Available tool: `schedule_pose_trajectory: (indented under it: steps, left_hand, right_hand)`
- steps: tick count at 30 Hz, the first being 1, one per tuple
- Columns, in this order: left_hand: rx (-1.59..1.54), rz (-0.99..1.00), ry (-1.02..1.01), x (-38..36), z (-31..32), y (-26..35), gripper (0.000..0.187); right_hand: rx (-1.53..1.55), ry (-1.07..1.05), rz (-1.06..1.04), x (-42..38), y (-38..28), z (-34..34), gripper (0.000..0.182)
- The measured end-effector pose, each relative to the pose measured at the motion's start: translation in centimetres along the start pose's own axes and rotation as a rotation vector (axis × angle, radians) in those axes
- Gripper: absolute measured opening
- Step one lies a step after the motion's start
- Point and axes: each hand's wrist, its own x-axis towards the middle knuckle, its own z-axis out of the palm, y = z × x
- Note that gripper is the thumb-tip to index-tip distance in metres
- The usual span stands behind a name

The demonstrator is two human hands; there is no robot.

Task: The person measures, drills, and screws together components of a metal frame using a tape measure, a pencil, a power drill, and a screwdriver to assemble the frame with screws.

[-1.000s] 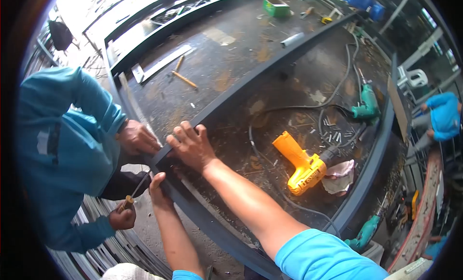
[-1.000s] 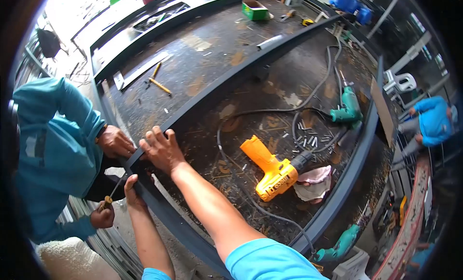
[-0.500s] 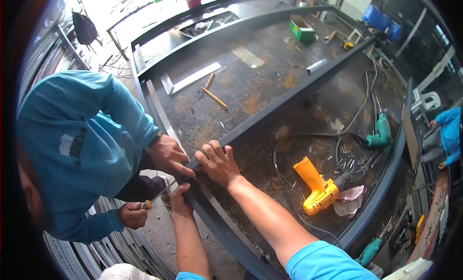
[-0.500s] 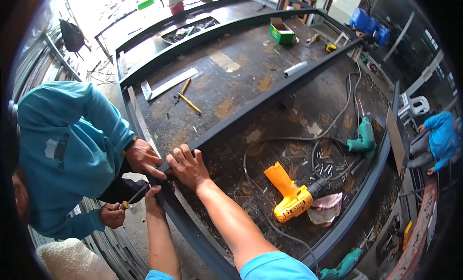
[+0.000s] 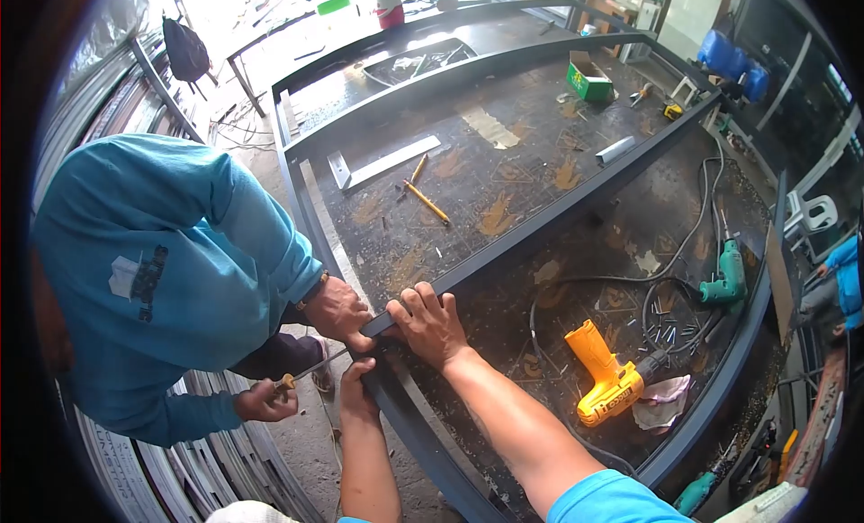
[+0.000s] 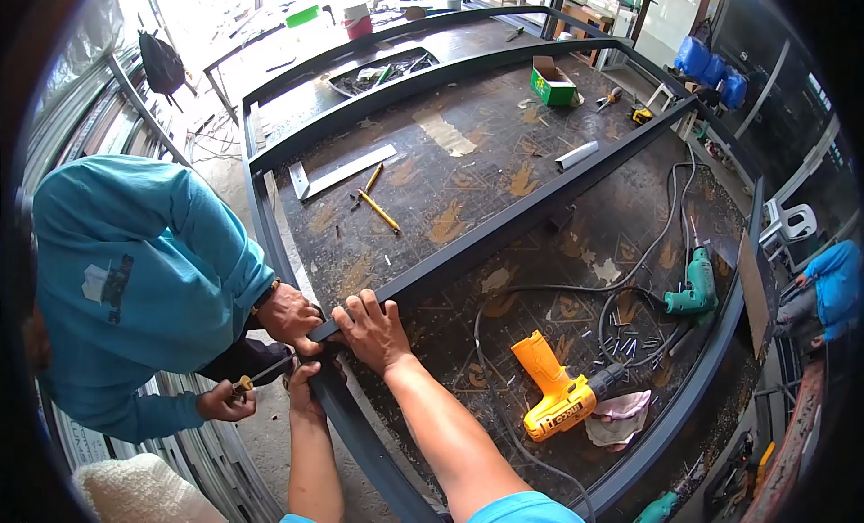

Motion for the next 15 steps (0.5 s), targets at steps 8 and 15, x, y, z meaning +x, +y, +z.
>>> schedule_pose_trajectory:
  steps: [8,15]
  left_hand:
    - [-0.018,0.001,-0.054,-0.4,0.7,0.0,0.055]
    - [-0.013,-0.016,-0.067,0.0,-0.1,0.0,0.056]
  right_hand:
    - [-0.021,0.017,-0.009,0.1,0.2,0.0,0.040]
    - [-0.027,0.017,0.003,0.0,0.1,0.3,0.037]
